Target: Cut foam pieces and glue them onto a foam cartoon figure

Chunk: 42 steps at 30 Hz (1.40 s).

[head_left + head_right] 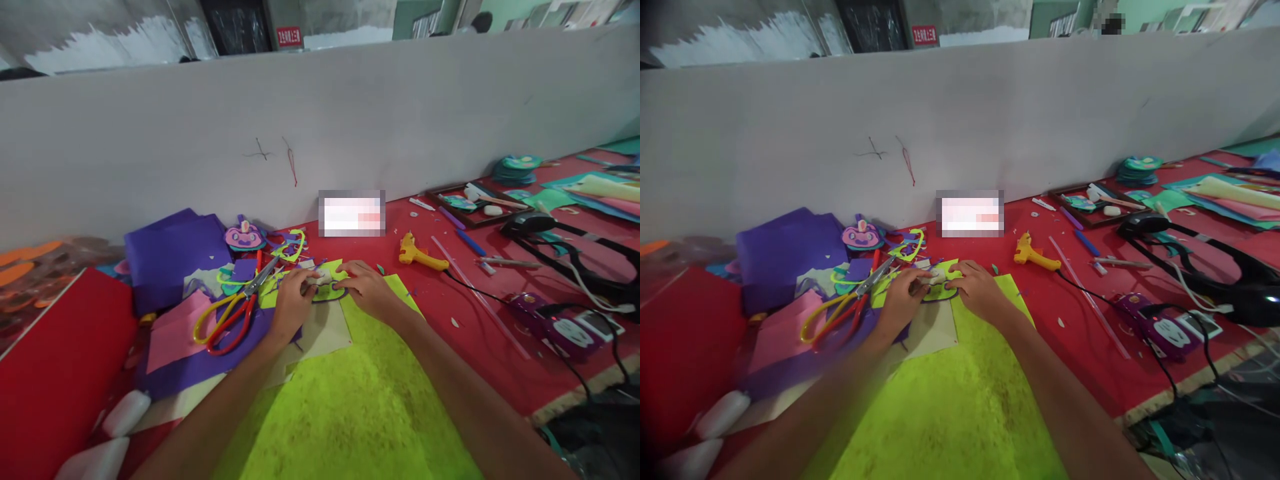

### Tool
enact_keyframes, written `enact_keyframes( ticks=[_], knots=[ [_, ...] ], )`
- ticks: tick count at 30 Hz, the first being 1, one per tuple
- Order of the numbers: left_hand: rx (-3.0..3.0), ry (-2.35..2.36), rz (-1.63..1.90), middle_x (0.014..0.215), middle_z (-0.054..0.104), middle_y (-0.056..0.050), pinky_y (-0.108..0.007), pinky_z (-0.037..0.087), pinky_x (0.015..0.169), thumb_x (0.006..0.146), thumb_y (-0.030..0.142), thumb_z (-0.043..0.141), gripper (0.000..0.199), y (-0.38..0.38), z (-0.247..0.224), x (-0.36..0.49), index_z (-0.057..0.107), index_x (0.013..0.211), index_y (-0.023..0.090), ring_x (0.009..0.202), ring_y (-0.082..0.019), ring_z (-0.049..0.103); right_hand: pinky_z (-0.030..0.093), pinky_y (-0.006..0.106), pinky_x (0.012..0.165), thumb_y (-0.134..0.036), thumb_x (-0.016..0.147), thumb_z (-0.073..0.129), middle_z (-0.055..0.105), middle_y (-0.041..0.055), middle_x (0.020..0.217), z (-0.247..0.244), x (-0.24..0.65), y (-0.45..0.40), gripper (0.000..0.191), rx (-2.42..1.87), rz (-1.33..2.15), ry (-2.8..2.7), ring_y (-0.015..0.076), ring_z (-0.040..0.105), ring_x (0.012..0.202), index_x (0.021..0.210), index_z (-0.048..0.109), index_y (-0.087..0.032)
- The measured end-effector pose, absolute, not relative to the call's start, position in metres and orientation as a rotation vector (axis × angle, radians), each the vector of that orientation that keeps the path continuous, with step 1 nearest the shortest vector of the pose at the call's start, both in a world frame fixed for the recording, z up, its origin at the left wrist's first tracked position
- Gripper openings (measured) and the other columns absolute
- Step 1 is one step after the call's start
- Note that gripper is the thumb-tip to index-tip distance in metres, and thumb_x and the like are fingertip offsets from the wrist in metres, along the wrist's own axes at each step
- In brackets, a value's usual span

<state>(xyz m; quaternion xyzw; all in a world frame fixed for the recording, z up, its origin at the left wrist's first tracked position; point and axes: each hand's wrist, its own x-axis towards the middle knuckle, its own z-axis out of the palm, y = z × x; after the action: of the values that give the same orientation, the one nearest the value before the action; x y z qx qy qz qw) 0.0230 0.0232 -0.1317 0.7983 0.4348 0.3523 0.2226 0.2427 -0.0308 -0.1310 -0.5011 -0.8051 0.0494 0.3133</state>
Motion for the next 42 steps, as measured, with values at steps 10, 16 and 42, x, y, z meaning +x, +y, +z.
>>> enact_keyframes(
  ticks=[10,16,42],
  knots=[
    [2.127,1.142,1.047,0.098,0.073,-0.006,-0.031,0.053,0.078,0.093,0.018,0.059,0.014,0.024,-0.128,0.025,0.072,0.099,0.019,0.08,-0.018,0.065,0.051,0.039,0.103,0.002,0.087,0.044,0.071,0.0103,0.122,-0.117,0.22,-0.033,0.054,-1.274,0.26,-1.844,0.025,0.064,0.118,0.126,0.071,-0.024],
    [2.07,1.162,1.064,0.098,0.075,-0.006,-0.03,0.052,0.075,0.096,0.023,0.058,0.013,0.019,-0.123,0.028,0.071,0.099,0.02,0.082,-0.018,0.066,0.048,0.04,0.1,-0.004,0.092,0.042,0.072,0.0119,0.118,-0.107,0.211,-0.022,0.045,-1.334,0.081,-1.888,0.0281,0.064,0.115,0.121,0.071,-0.022],
    [1.959,1.152,1.112,0.097,0.076,-0.005,-0.029,0.051,0.077,0.093,0.009,0.054,0.02,0.019,-0.128,0.031,0.072,0.095,0.018,0.087,-0.018,0.067,0.046,0.042,0.09,-0.001,0.084,0.046,0.069,0.0129,0.102,-0.13,0.219,-0.026,0.034,-1.624,0.172,-2.01,0.0318,0.058,0.106,0.1,0.07,-0.019]
  ],
)
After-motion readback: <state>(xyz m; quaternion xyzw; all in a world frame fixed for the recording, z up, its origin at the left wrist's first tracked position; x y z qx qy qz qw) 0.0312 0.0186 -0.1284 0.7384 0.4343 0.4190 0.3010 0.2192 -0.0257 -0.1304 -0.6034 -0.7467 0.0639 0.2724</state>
